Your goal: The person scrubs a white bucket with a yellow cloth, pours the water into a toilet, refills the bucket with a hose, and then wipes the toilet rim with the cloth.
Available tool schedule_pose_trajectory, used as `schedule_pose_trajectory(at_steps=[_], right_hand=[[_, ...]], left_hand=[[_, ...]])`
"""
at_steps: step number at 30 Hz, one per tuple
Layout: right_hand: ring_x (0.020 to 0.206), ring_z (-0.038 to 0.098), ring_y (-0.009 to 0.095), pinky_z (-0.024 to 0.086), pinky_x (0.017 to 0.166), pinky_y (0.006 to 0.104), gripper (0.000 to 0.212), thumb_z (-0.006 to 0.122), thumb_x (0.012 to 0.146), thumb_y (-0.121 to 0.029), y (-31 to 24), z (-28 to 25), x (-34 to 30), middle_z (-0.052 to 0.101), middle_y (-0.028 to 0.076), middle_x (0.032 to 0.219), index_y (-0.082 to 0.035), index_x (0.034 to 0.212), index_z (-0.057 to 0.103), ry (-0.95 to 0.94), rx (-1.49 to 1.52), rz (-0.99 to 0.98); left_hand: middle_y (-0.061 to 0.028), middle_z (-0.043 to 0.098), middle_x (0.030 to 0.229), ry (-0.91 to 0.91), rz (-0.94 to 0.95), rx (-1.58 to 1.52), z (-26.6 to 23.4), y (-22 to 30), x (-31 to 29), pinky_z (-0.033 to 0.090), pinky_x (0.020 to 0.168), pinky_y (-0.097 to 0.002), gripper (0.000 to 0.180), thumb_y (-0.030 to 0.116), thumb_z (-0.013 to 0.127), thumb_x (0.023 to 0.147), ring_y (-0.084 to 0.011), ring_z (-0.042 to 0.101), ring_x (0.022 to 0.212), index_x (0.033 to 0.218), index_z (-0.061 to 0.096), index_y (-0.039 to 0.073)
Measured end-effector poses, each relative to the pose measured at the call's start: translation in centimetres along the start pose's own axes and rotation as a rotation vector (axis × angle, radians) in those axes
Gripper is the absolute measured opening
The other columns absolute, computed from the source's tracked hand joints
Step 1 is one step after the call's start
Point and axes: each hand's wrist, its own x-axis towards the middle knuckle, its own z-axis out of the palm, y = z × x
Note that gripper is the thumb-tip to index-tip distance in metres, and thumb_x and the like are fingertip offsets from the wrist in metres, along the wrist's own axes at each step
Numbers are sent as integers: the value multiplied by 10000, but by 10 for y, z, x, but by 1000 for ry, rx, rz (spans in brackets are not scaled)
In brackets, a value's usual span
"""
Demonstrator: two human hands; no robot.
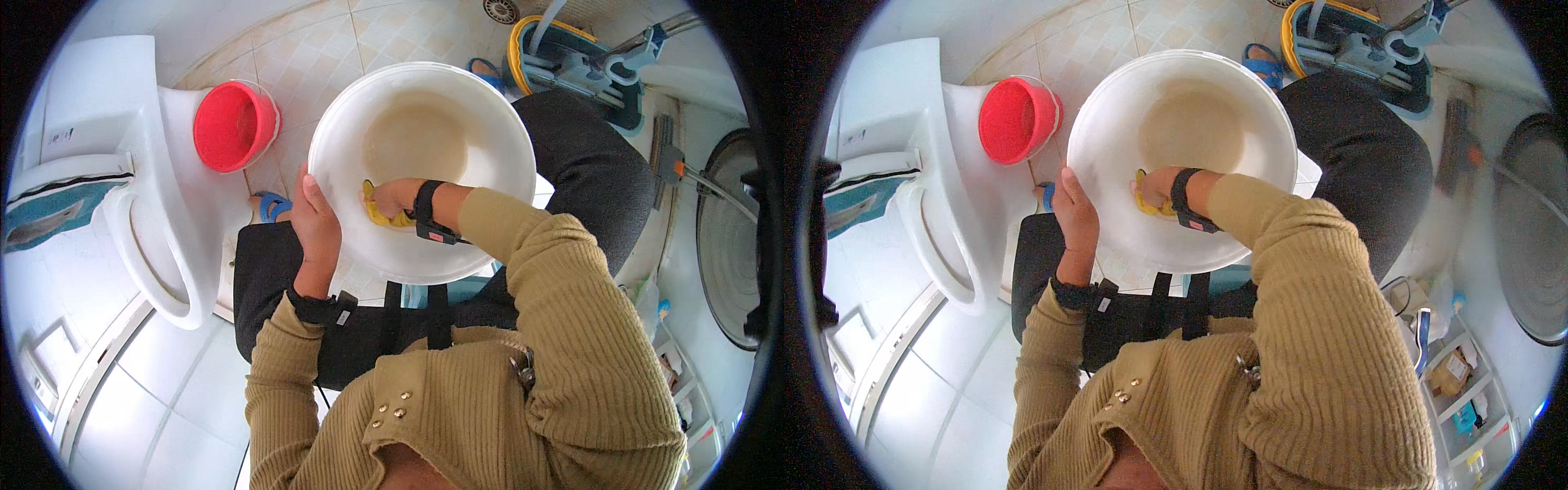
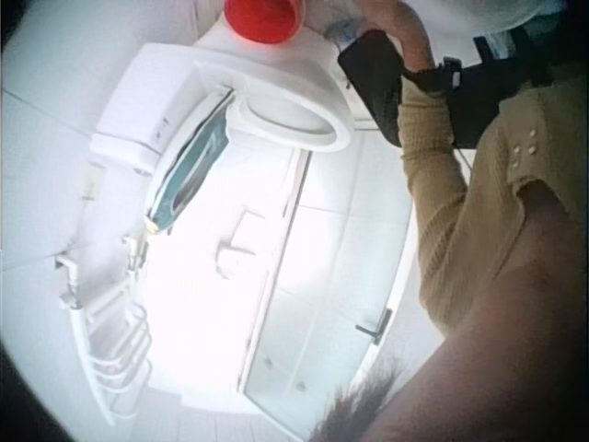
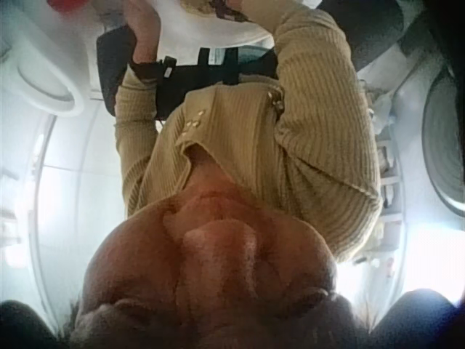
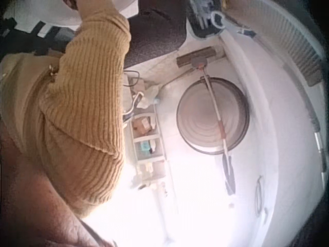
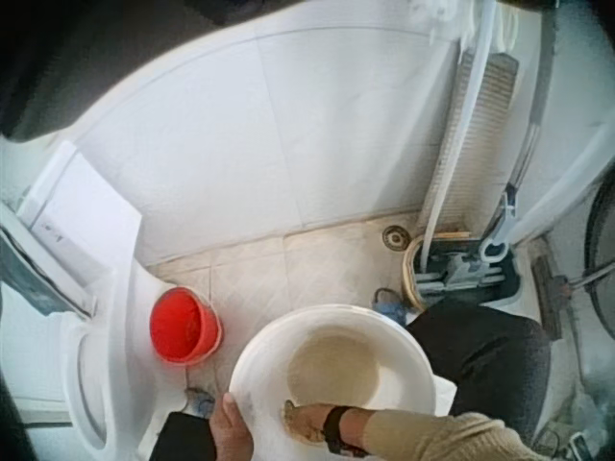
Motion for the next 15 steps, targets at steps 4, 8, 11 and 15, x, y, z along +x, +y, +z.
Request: schedule_pose_trajectory(at_steps=[4,8,11,15], right_hand=[[717,599,249,474,640,392,170,562,757,-136,18,-6,28,632,136,788,-37,883,620,159,707,-104],[700,586,239,470,591,373,129,575,746,-139,58,-30,56,623,125,756,-39,809,623,1092,495,-500],[789,591,220,482,649,338,112,570,755,-123,70,-32,58,628,117,847,-80,839,631,859,34,-344],[701,603,274,462,612,413,212,589,699,-179,36,-2,50,638,151,787,-14,829,618,167,253,-350]], left_hand=[[-181,579,1034,-10,-43,12,-2,-1,-1,423,828,-325,440,304,296,977,-247,556,933,1167,498,-39],[-207,566,1080,-24,-70,42,-3,-2,-2,421,852,-326,426,288,311,975,-279,556,989,1195,469,-40],[-215,569,1080,-11,-49,72,-2,-2,0,429,843,-334,428,291,316,974,-293,563,985,1198,467,-40],[-215,566,1097,-11,-58,46,-3,-1,0,426,850,-334,427,292,325,973,-295,560,995,1197,467,-43]])
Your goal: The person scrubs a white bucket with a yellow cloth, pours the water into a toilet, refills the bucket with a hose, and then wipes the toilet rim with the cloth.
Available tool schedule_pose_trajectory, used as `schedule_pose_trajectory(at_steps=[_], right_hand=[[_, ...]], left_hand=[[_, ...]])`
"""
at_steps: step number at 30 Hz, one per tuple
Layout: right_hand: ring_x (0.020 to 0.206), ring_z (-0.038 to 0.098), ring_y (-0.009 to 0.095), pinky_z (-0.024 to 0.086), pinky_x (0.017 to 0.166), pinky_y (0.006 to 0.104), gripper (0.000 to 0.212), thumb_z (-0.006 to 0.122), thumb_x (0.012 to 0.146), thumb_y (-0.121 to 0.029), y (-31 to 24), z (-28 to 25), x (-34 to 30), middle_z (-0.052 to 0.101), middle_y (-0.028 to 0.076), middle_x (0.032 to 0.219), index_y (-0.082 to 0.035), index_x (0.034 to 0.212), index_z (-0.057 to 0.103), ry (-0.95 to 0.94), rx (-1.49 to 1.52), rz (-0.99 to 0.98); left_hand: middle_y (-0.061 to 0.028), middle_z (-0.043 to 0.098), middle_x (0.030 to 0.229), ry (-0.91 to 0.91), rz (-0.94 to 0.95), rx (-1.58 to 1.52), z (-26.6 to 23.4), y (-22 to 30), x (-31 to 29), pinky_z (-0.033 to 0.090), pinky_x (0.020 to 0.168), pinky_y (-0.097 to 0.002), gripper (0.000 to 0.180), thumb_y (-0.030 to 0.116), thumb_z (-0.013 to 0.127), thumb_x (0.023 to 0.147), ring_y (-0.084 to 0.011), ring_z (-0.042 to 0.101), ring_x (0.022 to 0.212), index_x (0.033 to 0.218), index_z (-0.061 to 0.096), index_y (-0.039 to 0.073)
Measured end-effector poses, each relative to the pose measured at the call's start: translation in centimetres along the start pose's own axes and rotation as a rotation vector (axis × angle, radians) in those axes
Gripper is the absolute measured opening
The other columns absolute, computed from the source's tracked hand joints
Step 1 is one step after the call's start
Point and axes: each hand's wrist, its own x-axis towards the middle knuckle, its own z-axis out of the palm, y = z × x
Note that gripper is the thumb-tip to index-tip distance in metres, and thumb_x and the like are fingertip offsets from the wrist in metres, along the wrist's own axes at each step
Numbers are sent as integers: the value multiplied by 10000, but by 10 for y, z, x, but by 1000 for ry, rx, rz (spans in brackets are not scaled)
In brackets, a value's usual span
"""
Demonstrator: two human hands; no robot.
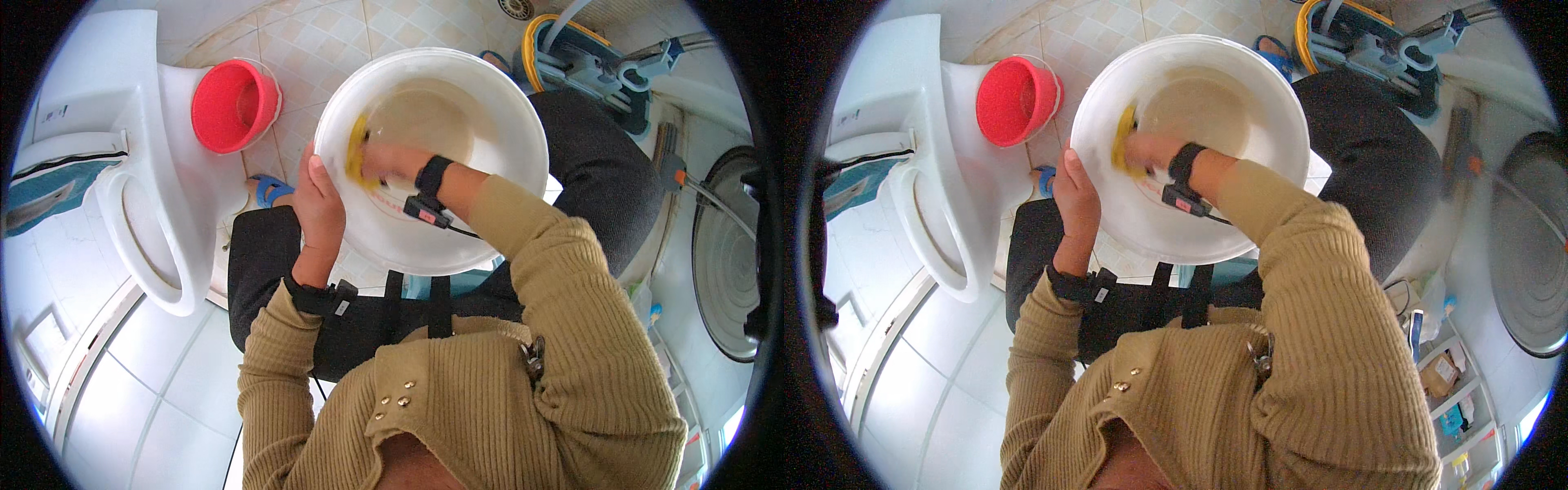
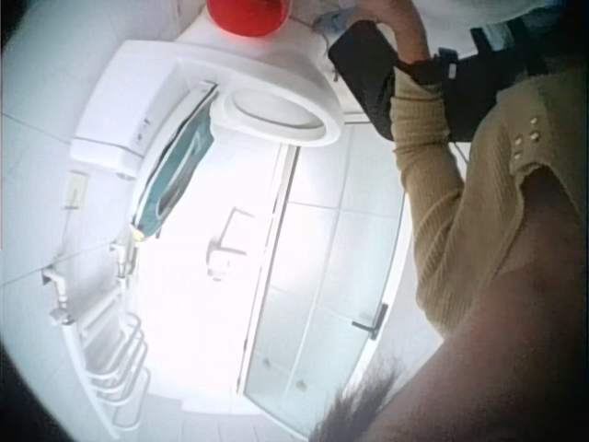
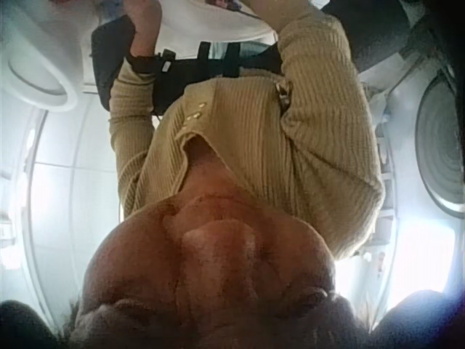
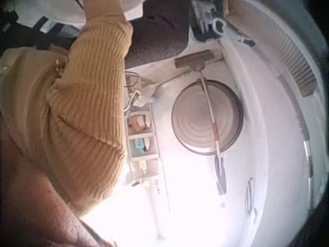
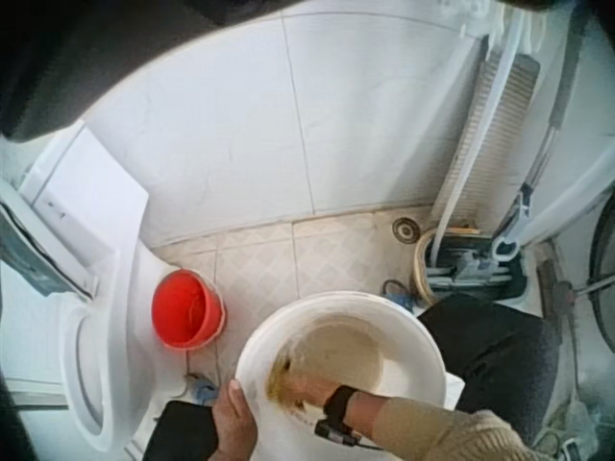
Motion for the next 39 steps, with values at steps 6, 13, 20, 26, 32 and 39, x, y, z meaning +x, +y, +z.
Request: schedule_pose_trajectory(at_steps=[6,13,20,26,32,39], right_hand=[[790,613,341,452,680,482,243,610,686,-181,-9,5,-37,653,171,890,-10,851,660,-675,-505,153],[984,583,253,441,848,415,324,574,770,-280,44,-54,-8,598,132,1101,-100,1032,633,410,-720,618],[905,611,277,439,829,432,333,419,849,-228,64,-14,42,633,143,1009,-35,1036,615,223,-858,431],[896,624,304,478,769,401,288,436,826,-197,7,30,-23,652,157,942,-46,914,665,-367,-688,232],[845,623,330,485,762,414,192,534,760,-136,-5,6,-13,651,181,886,0,810,661,-259,-713,171],[800,609,261,483,745,363,176,608,749,-97,34,-44,-2,641,85,832,-43,915,631,755,-709,343]], left_hand=[[-180,577,1068,-6,-15,2,0,-1,1,414,856,-317,409,287,334,975,-257,552,990,1183,474,-36],[-176,579,1057,-18,-10,-141,1,3,-1,417,846,-311,386,277,352,972,-248,558,980,1189,479,-16],[-214,573,1094,21,-77,-5,2,2,-5,431,845,-325,394,271,379,960,-292,574,982,1206,479,-21],[-209,582,1070,38,-41,-19,2,2,-3,442,825,-321,395,275,380,959,-297,584,954,1201,482,-18],[-203,586,1033,17,16,-26,0,1,0,447,790,-334,384,278,366,961,-301,585,925,1180,486,-14],[-196,581,1022,25,45,-88,2,-2,1,440,799,-333,368,257,349,965,-303,576,914,1174,485,-14]])
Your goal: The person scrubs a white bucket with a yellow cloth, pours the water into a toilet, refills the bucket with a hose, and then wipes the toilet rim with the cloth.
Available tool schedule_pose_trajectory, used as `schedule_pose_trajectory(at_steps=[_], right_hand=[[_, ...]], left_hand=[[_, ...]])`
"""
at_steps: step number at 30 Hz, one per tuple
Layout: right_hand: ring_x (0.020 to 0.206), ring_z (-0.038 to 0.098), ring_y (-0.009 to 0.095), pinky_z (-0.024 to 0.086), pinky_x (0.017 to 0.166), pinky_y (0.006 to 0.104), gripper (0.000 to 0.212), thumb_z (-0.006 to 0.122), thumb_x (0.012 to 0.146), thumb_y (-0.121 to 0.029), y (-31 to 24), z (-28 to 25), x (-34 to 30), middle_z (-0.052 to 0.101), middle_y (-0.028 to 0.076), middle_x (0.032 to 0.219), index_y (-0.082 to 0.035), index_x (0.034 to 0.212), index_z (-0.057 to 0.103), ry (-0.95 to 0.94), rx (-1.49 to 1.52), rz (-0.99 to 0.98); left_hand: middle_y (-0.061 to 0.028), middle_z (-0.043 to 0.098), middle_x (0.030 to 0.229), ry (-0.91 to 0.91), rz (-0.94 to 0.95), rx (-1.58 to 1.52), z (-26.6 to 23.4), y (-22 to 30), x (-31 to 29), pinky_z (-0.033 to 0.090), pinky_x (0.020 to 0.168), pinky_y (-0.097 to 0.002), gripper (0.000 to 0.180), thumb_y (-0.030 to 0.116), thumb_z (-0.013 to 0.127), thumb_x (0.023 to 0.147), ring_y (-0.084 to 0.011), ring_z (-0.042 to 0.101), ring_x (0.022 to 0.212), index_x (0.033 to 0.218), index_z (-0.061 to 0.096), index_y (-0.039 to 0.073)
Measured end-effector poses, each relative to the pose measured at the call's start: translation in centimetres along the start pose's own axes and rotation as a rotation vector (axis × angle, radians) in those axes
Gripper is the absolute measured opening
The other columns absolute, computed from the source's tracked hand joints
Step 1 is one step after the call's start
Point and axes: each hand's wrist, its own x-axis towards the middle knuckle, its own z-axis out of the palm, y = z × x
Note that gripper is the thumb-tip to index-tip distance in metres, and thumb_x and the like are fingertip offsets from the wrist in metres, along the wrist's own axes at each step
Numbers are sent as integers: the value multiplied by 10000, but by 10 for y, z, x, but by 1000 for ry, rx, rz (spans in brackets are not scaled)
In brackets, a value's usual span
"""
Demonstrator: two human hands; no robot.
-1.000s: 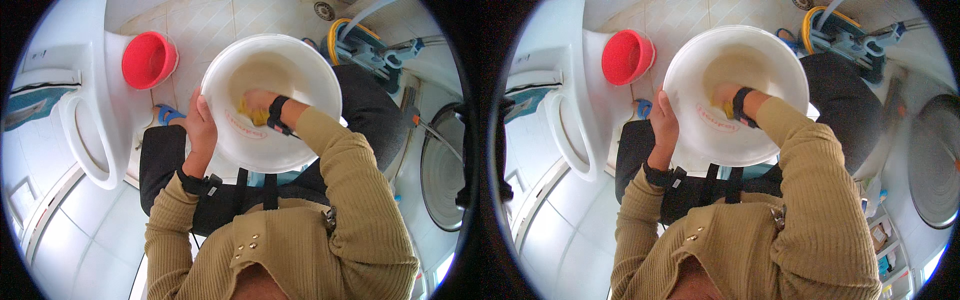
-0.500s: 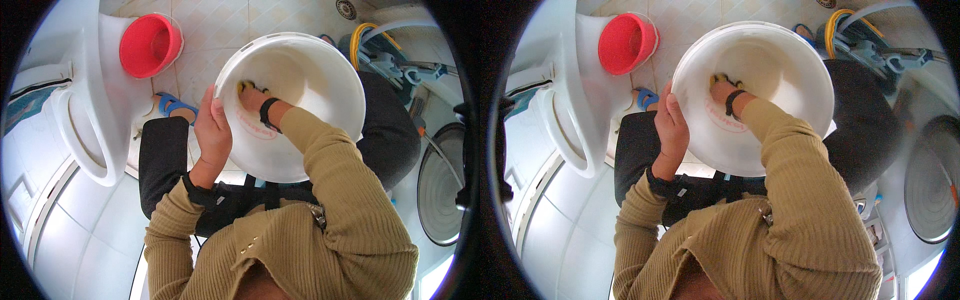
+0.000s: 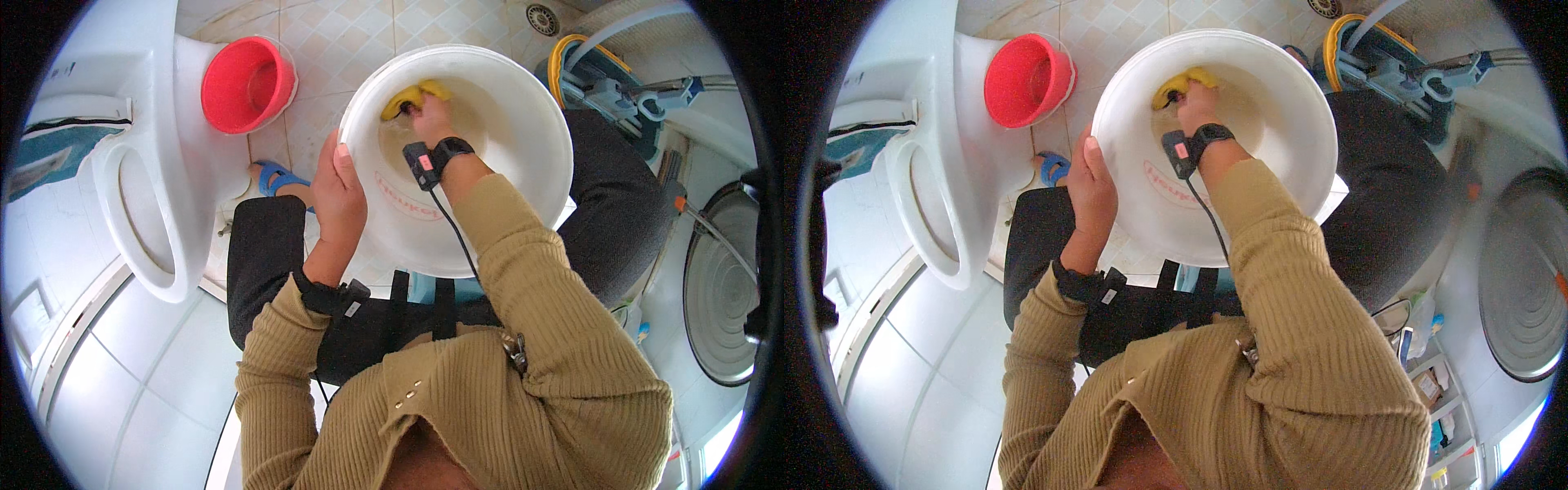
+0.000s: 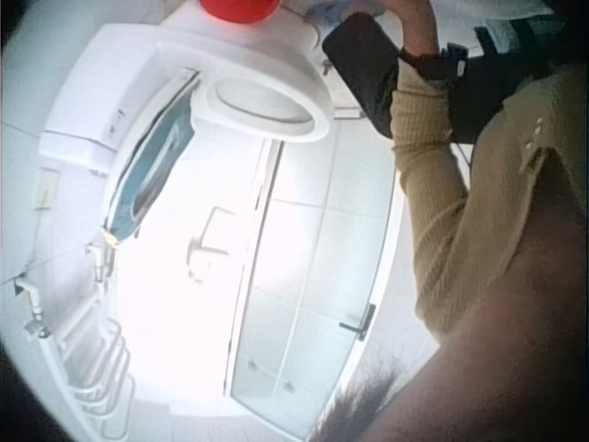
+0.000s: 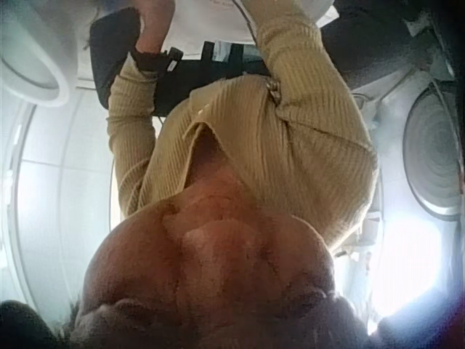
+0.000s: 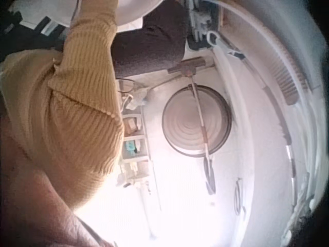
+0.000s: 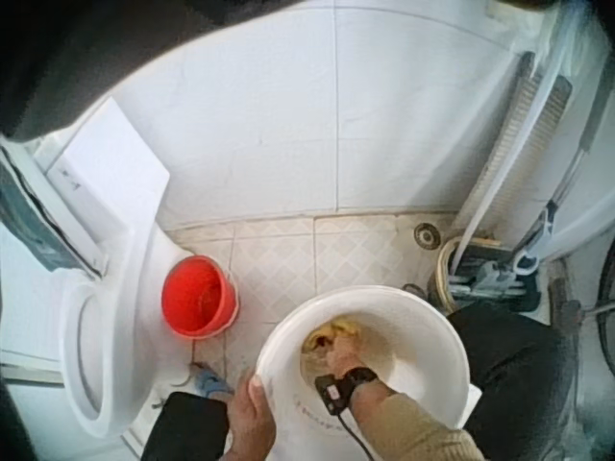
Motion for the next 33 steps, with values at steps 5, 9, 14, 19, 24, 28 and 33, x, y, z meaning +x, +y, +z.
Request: schedule_pose_trajectory(at_steps=[5,9,14,19,24,28,33], right_hand=[[805,613,265,490,716,367,194,585,752,-127,-10,27,0,646,96,844,-58,926,633,-233,112,-114],[808,616,269,496,693,370,210,566,754,-150,-34,39,-20,649,104,854,-69,935,635,-724,-41,-530],[889,613,312,485,745,402,235,614,692,-260,-31,37,-41,655,130,919,-99,848,684,-1011,5,-238],[853,605,310,475,760,381,258,623,711,-129,-16,33,4,639,137,918,-67,962,627,-435,547,-29],[910,577,245,474,718,371,293,632,753,-56,5,-10,9,603,60,994,-96,1038,578,182,116,146],[932,564,204,473,696,373,274,562,821,-66,-24,-45,1,580,29,1036,-118,1088,531,-285,1384,917],[956,566,198,486,737,345,300,544,831,-63,-41,-110,-26,574,46,1059,-85,1128,504,-736,1232,674]], left_hand=[[-194,578,1030,30,-4,-4,2,2,0,426,823,-329,372,251,347,966,-276,565,941,1187,475,-19],[-189,581,1028,32,-36,14,2,5,0,423,828,-324,378,260,351,966,-262,562,946,1192,473,-18],[-187,580,1026,13,-63,-24,1,6,0,426,820,-316,376,268,358,966,-257,564,941,1181,478,-17],[-180,581,1014,47,6,0,3,3,0,437,790,-314,359,259,361,964,-262,576,910,1171,486,-7],[-186,581,1022,39,-21,3,3,3,0,441,790,-340,355,274,349,961,-312,577,914,1168,494,24],[-200,579,996,66,2,44,3,5,4,444,780,-378,360,295,334,957,-364,564,910,1163,499,50],[-197,580,948,97,-17,81,0,11,4,441,750,-415,342,300,334,948,-389,553,877,1130,513,72]])
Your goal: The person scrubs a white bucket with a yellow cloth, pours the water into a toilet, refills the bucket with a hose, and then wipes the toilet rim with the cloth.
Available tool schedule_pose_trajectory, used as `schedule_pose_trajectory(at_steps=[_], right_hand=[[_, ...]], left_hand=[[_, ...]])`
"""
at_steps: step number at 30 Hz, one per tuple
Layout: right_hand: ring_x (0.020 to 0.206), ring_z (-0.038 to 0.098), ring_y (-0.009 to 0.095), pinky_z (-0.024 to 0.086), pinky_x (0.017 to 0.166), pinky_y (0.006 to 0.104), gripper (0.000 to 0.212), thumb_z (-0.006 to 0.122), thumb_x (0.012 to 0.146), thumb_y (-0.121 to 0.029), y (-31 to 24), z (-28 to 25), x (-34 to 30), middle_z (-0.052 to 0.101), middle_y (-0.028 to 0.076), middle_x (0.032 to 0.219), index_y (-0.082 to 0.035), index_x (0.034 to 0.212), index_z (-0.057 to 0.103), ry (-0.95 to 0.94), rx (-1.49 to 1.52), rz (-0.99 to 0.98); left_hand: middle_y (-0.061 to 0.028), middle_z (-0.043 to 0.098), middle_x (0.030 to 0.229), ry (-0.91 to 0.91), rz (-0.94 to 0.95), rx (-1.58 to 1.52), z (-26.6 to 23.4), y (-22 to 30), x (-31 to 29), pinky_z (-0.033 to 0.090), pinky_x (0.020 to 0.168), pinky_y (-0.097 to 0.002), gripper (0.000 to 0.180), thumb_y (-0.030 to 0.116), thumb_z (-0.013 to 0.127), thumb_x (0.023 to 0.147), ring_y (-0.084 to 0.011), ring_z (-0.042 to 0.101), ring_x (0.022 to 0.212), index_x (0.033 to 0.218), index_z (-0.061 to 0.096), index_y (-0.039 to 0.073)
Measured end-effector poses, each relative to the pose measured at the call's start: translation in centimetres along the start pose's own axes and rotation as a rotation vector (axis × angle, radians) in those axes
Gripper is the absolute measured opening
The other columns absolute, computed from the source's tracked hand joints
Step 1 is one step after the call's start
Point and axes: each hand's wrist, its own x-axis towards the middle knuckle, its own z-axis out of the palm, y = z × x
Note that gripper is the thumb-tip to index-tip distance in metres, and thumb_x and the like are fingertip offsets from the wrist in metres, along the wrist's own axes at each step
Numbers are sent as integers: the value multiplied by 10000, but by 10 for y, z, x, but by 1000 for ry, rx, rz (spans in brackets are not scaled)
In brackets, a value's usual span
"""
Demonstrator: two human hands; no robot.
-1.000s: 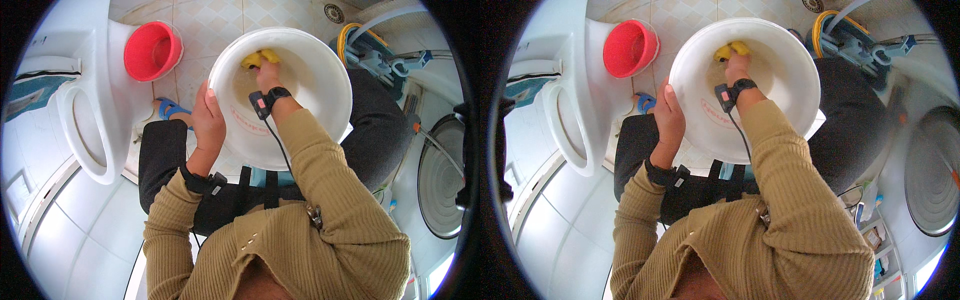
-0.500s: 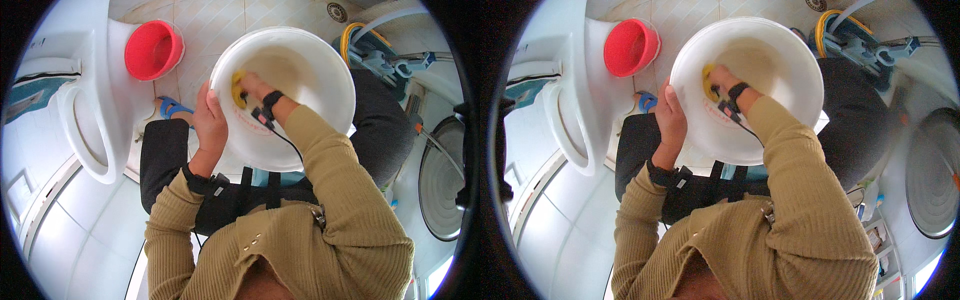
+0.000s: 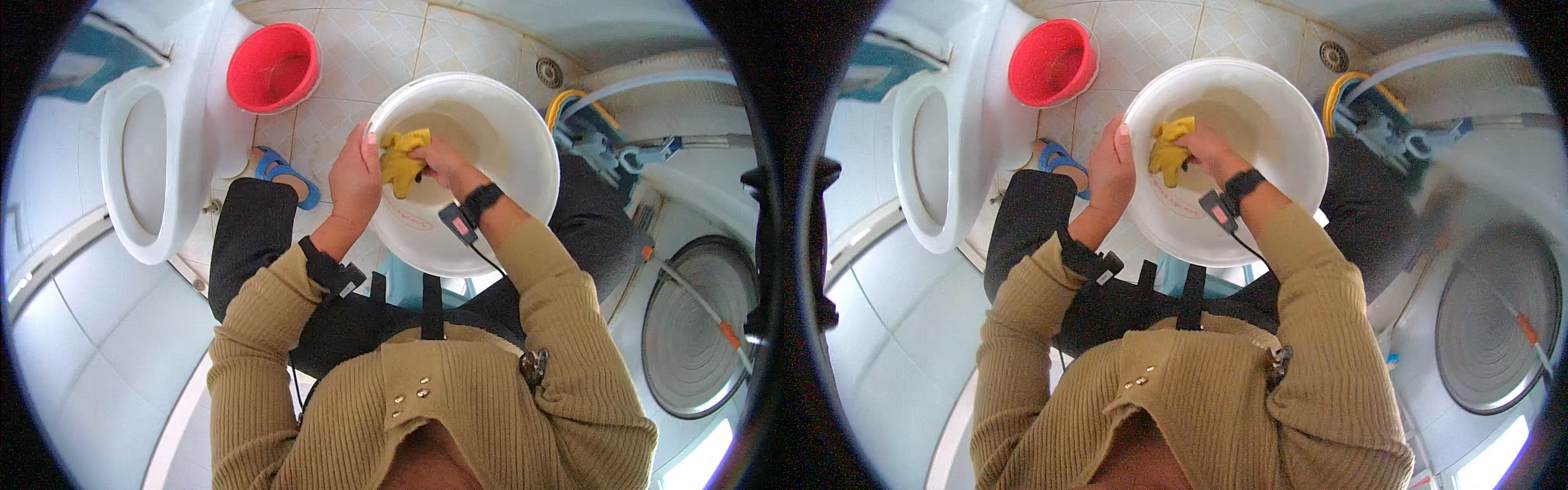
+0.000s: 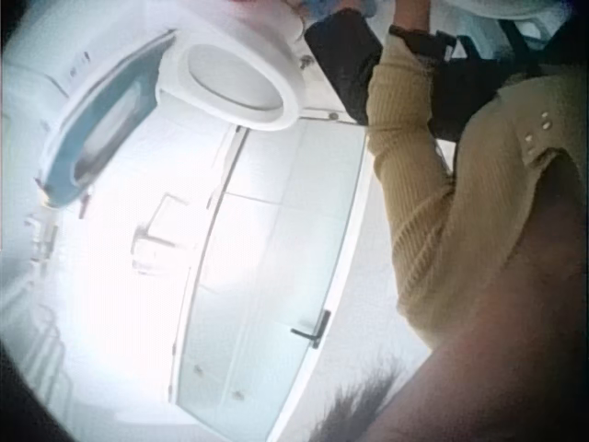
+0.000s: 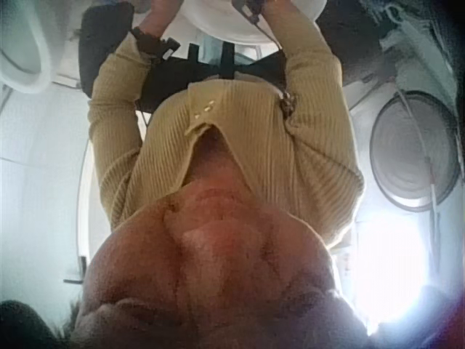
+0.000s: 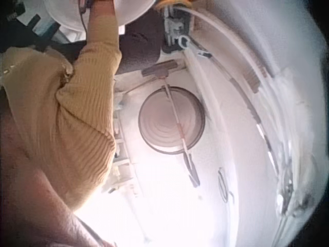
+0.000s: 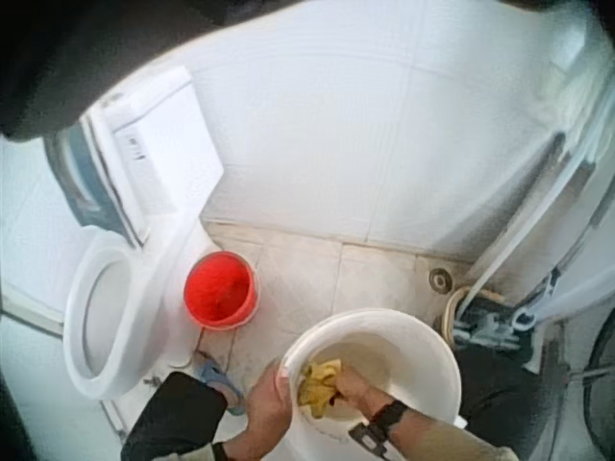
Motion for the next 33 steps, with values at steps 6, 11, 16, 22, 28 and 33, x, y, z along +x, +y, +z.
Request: schedule_pose_trajectory(at_steps=[6,11,16,22,28,33], right_hand=[[1014,556,188,473,829,305,373,568,839,-111,-36,-4,-109,555,68,1106,-43,1190,462,-143,-22,-126],[1005,555,171,459,864,304,417,592,866,-230,-49,-23,-164,554,63,1113,-13,1193,451,9,-14,-269],[924,561,127,462,785,255,414,612,856,-279,-42,-15,-172,587,61,1028,13,1124,493,167,-158,-528],[791,536,84,449,706,231,318,645,833,-251,-16,24,-167,588,14,894,-19,1023,538,121,-312,-652],[791,523,91,443,715,252,335,564,874,-337,-20,28,-154,579,12,835,-6,924,582,207,-54,-660],[863,589,179,481,768,311,461,516,888,-397,-32,26,-134,574,87,979,10,1105,491,279,536,-325]], left_hand=[[-227,548,1082,-113,-88,68,-6,3,7,408,866,-403,383,284,340,954,-388,517,992,1152,499,-2],[-219,504,1149,267,292,160,-8,9,4,420,857,-424,364,307,412,928,-389,494,1045,1158,497,38],[-140,471,1235,-273,-492,-629,15,42,-33,382,933,-387,544,477,413,910,-285,453,1130,1251,434,53],[-67,568,1042,-522,-827,-1427,35,35,-21,471,821,-310,500,487,496,871,-187,574,936,1167,479,85],[-69,589,948,-174,-645,-1051,46,39,-11,483,738,-278,282,153,608,817,-161,590,842,1049,529,13],[-41,574,876,-232,-246,-693,42,48,-3,461,715,-256,227,56,532,777,-104,545,801,991,555,-16]])
